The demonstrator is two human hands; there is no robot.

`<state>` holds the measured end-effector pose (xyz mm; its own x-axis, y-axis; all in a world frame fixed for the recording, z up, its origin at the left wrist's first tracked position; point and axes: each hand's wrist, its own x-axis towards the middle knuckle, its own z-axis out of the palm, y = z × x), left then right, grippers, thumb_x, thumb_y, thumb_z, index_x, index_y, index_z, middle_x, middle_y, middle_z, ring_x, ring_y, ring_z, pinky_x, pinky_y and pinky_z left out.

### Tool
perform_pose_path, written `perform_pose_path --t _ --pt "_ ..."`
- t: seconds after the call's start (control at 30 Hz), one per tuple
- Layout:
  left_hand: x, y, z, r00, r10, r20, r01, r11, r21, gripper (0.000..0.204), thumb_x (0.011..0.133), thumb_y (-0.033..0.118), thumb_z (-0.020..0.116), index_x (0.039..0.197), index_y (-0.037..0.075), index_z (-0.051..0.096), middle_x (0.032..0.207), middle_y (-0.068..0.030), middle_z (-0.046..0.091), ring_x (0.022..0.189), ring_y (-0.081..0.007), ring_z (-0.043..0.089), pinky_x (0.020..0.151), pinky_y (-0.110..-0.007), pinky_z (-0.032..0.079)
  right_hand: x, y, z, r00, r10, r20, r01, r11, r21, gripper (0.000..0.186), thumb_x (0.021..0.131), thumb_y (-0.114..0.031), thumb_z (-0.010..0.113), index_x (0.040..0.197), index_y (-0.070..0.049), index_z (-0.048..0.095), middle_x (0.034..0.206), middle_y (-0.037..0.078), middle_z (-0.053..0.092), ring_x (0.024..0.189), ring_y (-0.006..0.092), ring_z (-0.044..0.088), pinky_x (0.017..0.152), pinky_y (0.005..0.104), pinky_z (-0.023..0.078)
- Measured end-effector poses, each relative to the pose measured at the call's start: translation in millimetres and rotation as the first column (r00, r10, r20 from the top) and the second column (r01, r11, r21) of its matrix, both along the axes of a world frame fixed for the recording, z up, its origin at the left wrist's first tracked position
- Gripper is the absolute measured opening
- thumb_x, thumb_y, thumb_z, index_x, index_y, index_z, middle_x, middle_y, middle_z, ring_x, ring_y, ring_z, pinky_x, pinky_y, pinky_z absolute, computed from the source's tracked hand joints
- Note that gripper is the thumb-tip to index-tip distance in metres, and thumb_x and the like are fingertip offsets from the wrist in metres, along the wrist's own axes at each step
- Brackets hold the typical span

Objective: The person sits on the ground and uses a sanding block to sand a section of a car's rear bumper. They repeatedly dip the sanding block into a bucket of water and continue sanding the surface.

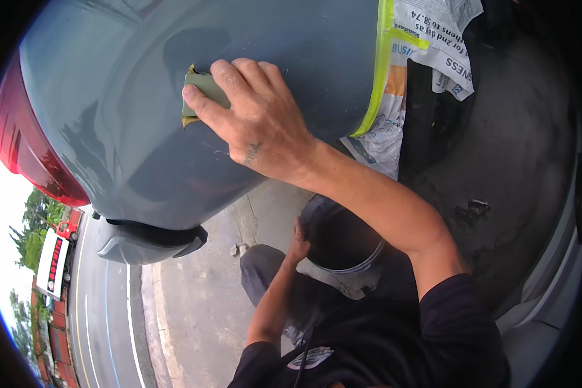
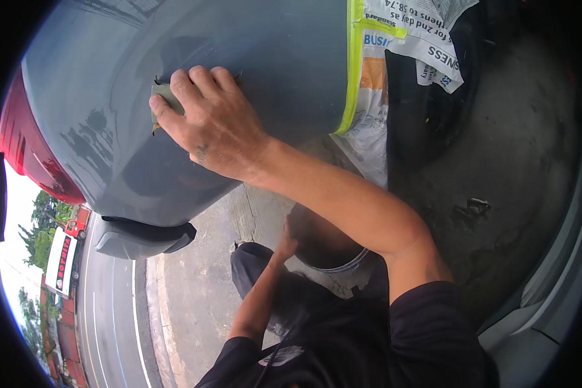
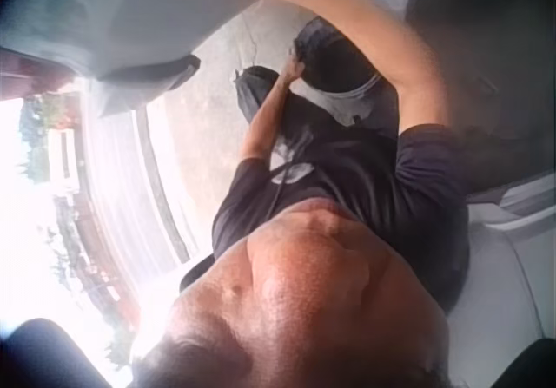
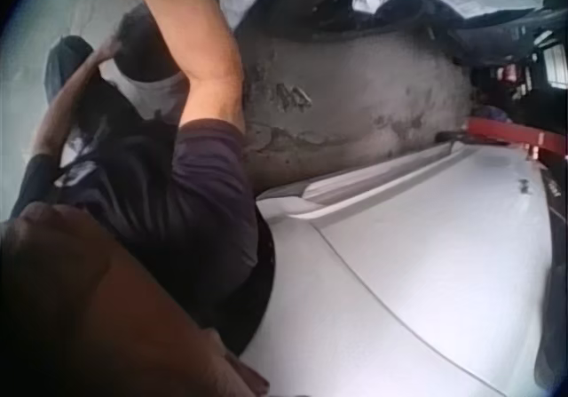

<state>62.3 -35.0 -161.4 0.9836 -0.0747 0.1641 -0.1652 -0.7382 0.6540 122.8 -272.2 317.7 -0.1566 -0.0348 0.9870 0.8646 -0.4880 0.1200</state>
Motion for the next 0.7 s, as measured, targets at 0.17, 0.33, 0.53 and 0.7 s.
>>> perform_pose_path --t 0.17,0.33,0.53,0.7 --pt "6 -2 -9 0.997 0.08 0.0 -0.08 0.996 -0.047 0.097 0.083 -0.003 0.051 0.169 -0.011 0.008 0.168 -0.0406 0.026 0.159 -0.0539 0.025 0.134 -0.049 0.025 43 -52 -5 0.992 -0.105 -0.065 0.111 0.989 0.102 0.04 0.087 -0.005 0.074 0.127 -0.005 0.075 0.12 0.019 0.064 0.105 0.0337 0.061 0.089 0.0468 0.048" --pt "9 36 -30 0.996 -0.052 0.071 0.049 0.998 0.04 0.098 0.082 -0.003 0.051 0.169 -0.011 0.007 0.169 -0.0407 0.025 0.16 -0.0536 0.024 0.134 -0.05 0.022 -10 32 0 0.998 0.038 0.044 -0.041 0.997 0.067 0.038 0.09 -0.012 0.074 0.127 -0.004 0.074 0.122 0.021 0.063 0.105 0.0355 0.062 0.087 0.0493 0.049" --pt "0 -15 -16 0.998 0.056 -0.003 -0.056 0.997 -0.048 0.101 0.079 -0.003 0.05 0.169 -0.011 0.005 0.171 -0.0398 0.022 0.159 -0.0541 0.024 0.134 -0.05 0.022 55 -57 -54 0.971 -0.113 -0.211 0.158 0.964 0.214 0.052 0.082 0.003 0.079 0.133 -0.003 0.069 0.125 0.024 0.059 0.11 0.0398 0.059 0.09 0.0517 0.048" --pt "-3 5 -4 1.0 0.019 -0.014 -0.019 1.0 0.001 0.104 0.078 0.0 0.053 0.168 -0.013 0.003 0.171 -0.0398 0.02 0.159 -0.0564 0.022 0.134 -0.052 0.023 19 -3 -44 0.995 0.031 -0.097 -0.015 0.988 0.156 0.055 0.084 -0.002 0.077 0.137 -0.005 0.067 0.124 0.022 0.059 0.109 0.0387 0.059 0.095 0.052 0.048"
